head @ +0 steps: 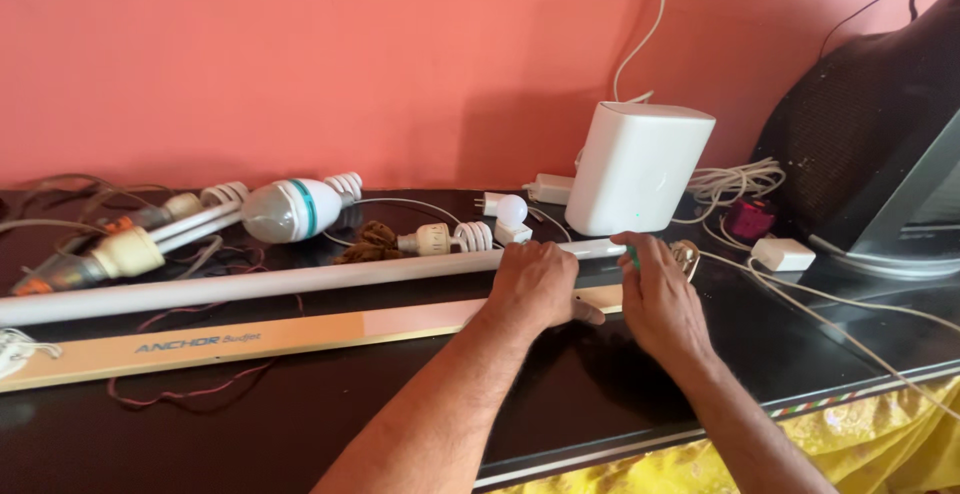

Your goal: The person uses a green screwdriver to adjust components on a fluorescent tube light fixture, including the ballast and end caps. They also handle several compact fluorescent bulbs and a coiled wire on the table.

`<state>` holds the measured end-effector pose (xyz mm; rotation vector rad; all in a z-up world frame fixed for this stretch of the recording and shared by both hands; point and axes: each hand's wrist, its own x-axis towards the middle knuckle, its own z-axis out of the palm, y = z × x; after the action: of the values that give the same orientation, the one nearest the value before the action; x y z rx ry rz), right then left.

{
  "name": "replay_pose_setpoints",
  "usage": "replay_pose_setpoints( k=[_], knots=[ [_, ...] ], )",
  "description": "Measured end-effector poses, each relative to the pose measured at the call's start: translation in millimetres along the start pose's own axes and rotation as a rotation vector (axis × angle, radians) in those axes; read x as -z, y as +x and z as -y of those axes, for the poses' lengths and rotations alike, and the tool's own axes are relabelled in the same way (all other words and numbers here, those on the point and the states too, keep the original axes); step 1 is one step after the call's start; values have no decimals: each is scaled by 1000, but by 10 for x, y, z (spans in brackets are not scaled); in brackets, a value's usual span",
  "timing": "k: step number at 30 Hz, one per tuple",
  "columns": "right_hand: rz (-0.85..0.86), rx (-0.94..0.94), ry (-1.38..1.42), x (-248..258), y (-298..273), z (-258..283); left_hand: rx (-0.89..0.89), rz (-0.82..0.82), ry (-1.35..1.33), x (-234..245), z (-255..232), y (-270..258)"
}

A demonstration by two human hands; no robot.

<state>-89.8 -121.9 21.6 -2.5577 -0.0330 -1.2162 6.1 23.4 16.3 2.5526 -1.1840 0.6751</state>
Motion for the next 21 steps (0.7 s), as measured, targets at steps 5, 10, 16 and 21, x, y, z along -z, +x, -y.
replay_pose_setpoints(
  k=[5, 10, 16, 21],
  knots=[
    [7, -58, -68, 45, 29, 45, 0, 173, 34, 81, 76, 81],
    [118, 16, -64, 72, 39, -37, 1, 268, -11, 140, 198, 55],
    [194, 171, -12, 25, 39, -153, 24, 224, -56, 230, 224, -66],
    [212, 91, -5, 32, 12, -243, 3, 115, -1, 271, 352, -431]
  ],
)
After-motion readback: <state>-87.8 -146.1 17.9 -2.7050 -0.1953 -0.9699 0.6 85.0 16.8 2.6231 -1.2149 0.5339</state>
